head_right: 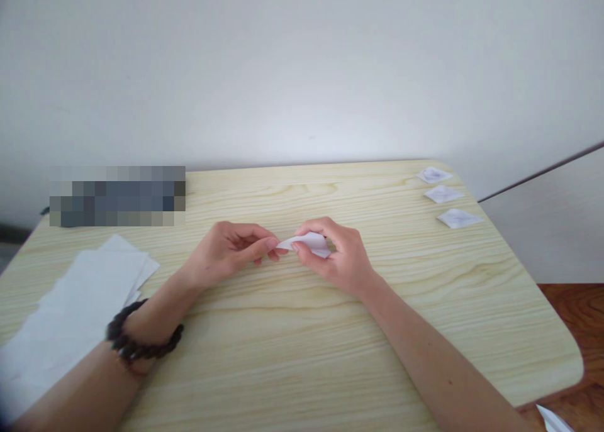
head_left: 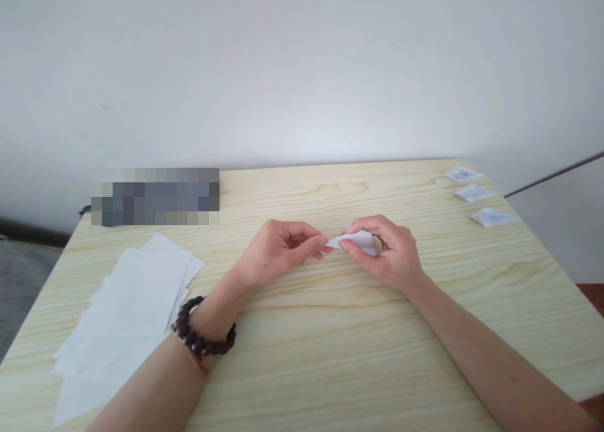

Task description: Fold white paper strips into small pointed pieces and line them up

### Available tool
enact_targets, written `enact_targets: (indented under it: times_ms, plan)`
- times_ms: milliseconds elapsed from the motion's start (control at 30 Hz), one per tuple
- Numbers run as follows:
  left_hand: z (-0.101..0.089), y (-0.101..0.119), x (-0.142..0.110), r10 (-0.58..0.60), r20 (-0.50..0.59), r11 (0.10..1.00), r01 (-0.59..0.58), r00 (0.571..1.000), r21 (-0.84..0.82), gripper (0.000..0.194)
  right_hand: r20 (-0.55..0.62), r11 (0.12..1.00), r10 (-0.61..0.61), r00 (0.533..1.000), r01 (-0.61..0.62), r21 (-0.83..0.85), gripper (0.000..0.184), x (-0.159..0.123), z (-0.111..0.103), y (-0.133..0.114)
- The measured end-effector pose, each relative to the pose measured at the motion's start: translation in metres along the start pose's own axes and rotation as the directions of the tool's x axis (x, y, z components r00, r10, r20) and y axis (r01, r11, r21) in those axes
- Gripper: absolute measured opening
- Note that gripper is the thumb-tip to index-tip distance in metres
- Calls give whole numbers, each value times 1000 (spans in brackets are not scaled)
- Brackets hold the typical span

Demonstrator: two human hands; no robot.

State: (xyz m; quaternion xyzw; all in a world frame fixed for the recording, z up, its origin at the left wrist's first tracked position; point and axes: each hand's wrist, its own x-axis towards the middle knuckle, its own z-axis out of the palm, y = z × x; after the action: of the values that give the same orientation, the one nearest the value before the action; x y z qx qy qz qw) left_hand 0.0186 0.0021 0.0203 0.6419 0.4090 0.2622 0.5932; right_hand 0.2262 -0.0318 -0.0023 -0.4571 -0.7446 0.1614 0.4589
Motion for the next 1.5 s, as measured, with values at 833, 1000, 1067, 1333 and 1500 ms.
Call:
enact_targets:
  times_ms: [833,1000,1067,1333,1500]
  plan:
    - [6,-7,1,259,-82,907,-213,962,364,23,-27,997,57,998,-59,-52,17,2,0,-2]
    - [7,-8,1,315,-86,883,-258,945,392,16,-7,997,67,998,-67,-23,17,1,1,-1]
    - [7,-9,1,335,-114,883,-270,935,385,15,15,997,74,997,-74,2,17,1,0,-1]
    - [4,-8,1,309,-175,939,-272,935,209,17,173,991,32,984,-53,120,5,4,-4,-6]
    - [4,-4,1,276,-90,957,-265,957,119,16,261,992,20,965,-51,115,7,4,-5,-8]
